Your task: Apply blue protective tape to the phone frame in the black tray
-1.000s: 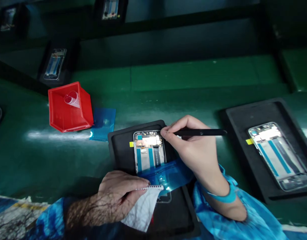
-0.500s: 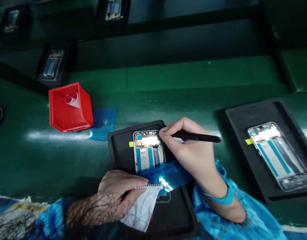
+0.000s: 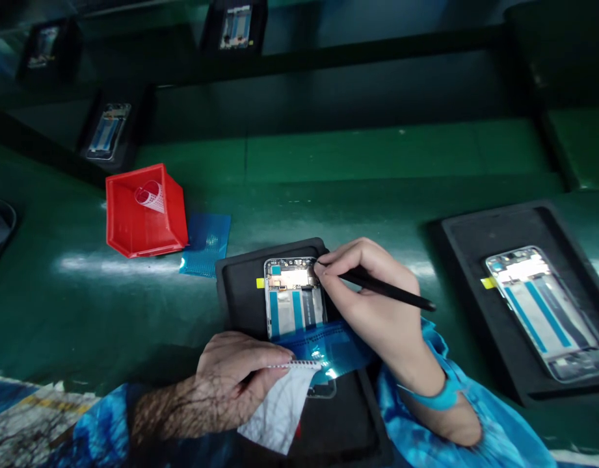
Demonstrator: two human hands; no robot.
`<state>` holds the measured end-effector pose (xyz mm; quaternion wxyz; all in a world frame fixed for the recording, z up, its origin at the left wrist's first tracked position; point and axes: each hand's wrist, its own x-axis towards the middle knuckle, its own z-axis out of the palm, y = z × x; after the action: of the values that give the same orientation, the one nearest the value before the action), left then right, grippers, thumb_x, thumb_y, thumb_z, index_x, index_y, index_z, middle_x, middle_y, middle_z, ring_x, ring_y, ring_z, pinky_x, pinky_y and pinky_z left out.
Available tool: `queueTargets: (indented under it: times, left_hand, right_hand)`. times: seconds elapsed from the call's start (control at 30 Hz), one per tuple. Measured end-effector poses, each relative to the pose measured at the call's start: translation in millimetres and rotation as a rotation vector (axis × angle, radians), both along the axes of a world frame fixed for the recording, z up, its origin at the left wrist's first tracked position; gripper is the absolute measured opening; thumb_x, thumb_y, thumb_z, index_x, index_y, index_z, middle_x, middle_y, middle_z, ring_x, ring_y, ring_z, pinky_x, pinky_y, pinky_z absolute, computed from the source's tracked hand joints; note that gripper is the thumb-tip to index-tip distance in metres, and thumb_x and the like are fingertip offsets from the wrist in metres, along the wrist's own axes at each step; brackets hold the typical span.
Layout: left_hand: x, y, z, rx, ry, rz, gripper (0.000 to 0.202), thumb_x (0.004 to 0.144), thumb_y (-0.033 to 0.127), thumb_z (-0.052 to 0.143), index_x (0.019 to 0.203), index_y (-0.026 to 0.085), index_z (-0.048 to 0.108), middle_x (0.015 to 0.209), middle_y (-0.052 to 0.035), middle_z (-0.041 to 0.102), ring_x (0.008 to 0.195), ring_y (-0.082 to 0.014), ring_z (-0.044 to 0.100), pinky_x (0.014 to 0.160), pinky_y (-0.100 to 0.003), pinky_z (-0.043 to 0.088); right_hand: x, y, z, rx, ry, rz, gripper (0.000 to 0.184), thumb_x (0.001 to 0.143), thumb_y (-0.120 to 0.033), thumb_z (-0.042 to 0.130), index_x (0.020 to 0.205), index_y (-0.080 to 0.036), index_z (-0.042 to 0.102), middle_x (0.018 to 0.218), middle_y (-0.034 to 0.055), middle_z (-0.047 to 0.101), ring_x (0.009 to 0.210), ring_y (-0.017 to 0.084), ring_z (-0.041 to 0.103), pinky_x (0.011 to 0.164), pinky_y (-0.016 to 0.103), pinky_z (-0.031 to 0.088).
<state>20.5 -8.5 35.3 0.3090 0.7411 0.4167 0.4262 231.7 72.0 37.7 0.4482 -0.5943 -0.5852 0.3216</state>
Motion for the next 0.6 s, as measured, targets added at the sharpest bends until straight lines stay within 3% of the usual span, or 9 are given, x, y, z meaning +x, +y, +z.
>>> queueTargets:
  times: [0.3, 0.4, 0.53, 0.6]
  left_hand:
    - [-1.2, -0.7, 0.2, -0.028, -0.035, -0.024, 0.012, 0.097, 0.017, 0.074, 0.107, 0.022, 0.073, 0.088, -0.0022, 0.09, 0.07, -0.0192, 0.087, 0.075, -0.023, 0.073]
    - [-3.6, -9.1, -4.1, -0.022, -0.08, -0.063, 0.013, 0.096, 0.019, 0.075, 0.107, 0.024, 0.073, 0.091, -0.0013, 0.091, 0.071, -0.0171, 0.087, 0.079, -0.022, 0.073]
    - [-10.9, -26.2, -11.0, -0.018, -0.065, -0.175, 0.028, 0.095, 0.018, 0.073, 0.121, 0.028, 0.071, 0.1, -0.0013, 0.091, 0.074, -0.0184, 0.087, 0.082, -0.025, 0.074]
    - [-13.8, -33.7, -11.6, 0.0, -0.032, -0.149, 0.022, 0.098, 0.027, 0.072, 0.119, 0.03, 0.072, 0.096, -0.0005, 0.091, 0.076, -0.0194, 0.087, 0.079, -0.026, 0.075]
  right_hand:
    - [-3.1, 7.9, 1.7, -0.065, 0.028, -0.005, 0.023, 0.077, -0.027, 0.085, 0.062, -0.028, 0.067, 0.071, -0.0037, 0.076, 0.074, 0.021, 0.078, 0.069, 0.035, 0.06]
    - [-3.1, 10.0, -0.1, -0.082, 0.064, -0.019, 0.024, 0.076, -0.029, 0.086, 0.061, -0.028, 0.067, 0.071, -0.0033, 0.077, 0.072, 0.021, 0.078, 0.068, 0.035, 0.06]
    - [-3.4, 12.3, -1.2, -0.096, 0.104, -0.009, 0.024, 0.073, -0.031, 0.086, 0.06, -0.027, 0.066, 0.07, -0.0015, 0.077, 0.072, 0.023, 0.078, 0.069, 0.038, 0.059]
    - [-3.7, 12.8, -2.7, -0.091, 0.124, -0.013, 0.025, 0.073, -0.032, 0.086, 0.06, -0.026, 0.066, 0.069, -0.0016, 0.077, 0.072, 0.023, 0.078, 0.07, 0.039, 0.059]
